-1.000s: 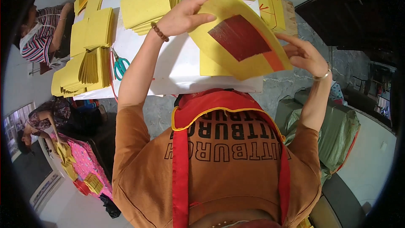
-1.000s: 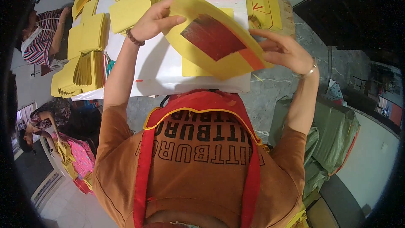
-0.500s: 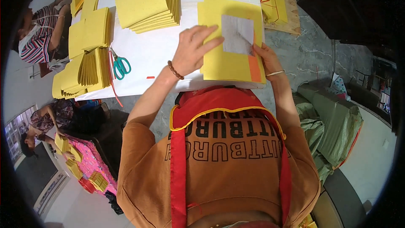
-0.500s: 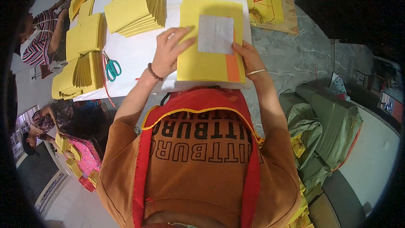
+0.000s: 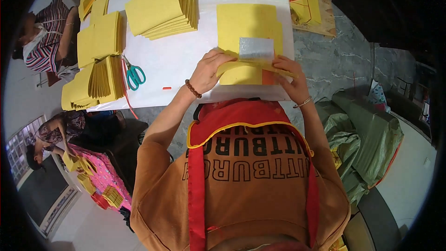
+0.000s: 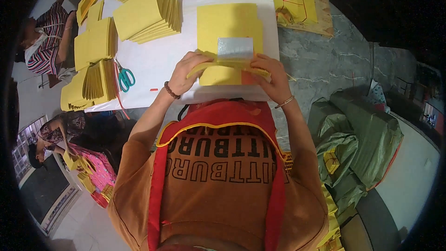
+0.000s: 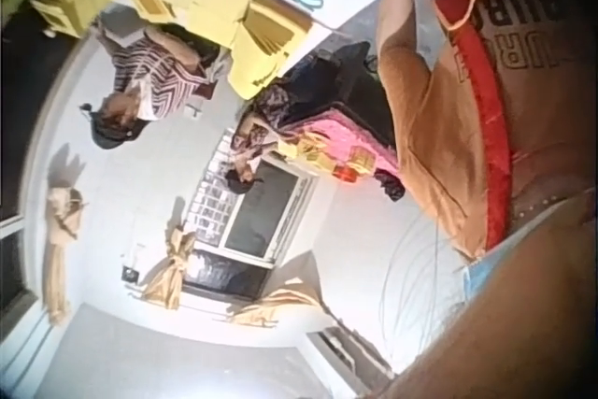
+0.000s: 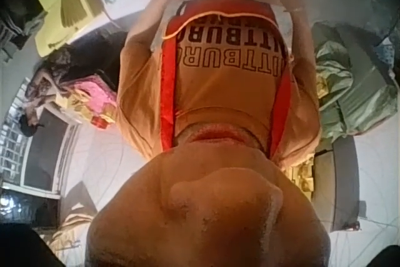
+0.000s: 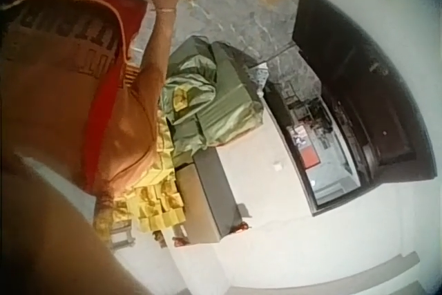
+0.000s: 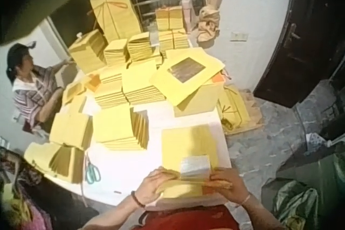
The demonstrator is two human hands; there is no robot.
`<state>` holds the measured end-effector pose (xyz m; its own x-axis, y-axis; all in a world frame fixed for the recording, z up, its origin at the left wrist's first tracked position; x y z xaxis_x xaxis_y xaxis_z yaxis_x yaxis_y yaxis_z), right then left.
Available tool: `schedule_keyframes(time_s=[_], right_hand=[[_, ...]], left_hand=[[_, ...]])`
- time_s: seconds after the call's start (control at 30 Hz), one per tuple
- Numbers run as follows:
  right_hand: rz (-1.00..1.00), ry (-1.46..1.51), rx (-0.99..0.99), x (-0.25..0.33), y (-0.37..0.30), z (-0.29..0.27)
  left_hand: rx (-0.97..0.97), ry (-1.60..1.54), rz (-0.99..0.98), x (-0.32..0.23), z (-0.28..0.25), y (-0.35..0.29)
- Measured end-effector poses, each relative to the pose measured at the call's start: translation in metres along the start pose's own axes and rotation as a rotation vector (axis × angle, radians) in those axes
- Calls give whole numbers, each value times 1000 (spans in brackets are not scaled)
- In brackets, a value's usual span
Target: Fold yellow paper folders with silver foil inserts and stack them.
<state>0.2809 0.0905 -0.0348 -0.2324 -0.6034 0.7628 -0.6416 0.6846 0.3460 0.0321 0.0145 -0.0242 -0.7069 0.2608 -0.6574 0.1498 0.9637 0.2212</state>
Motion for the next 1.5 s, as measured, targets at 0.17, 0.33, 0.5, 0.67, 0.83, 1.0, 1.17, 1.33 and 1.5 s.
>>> schedule_keyframes(time_s=[0.17,0.33,0.5,0.67,0.83,1.0,1.17,1.33,1.5], right_hand=[[318,183,-14,-40,3,15],[578,643,-417,-19,26,22],[636,553,-354,-27,30,24],[693,468,-358,-34,25,27],[724,430,-398,-32,27,30],[695,455,-429,-38,23,33],[739,456,-420,-34,26,31],[638,269,-411,-18,28,27],[662,287,-627,-27,15,34]], left_hand=[[113,-43,-501,13,13,15],[0,-341,-677,33,26,20],[-35,-433,-699,41,31,22],[-67,-439,-728,29,20,33],[-110,-380,-745,26,13,31],[-269,332,-77,-18,-7,57],[11,391,132,-27,31,72],[51,475,111,-9,52,66],[73,509,113,-8,56,66]])
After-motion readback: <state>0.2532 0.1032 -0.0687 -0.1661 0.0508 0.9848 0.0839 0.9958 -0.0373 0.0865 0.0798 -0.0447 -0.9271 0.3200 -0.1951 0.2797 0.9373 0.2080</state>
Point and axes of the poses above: each hand's wrist, its own y-axis towards the middle knuckle, its own z-axis out of the palm, x = y × z, the point moved 3 cm from there along y, towards the middle knuckle, and after that the axes turned 8 degrees about y, right-handed, at the moved point
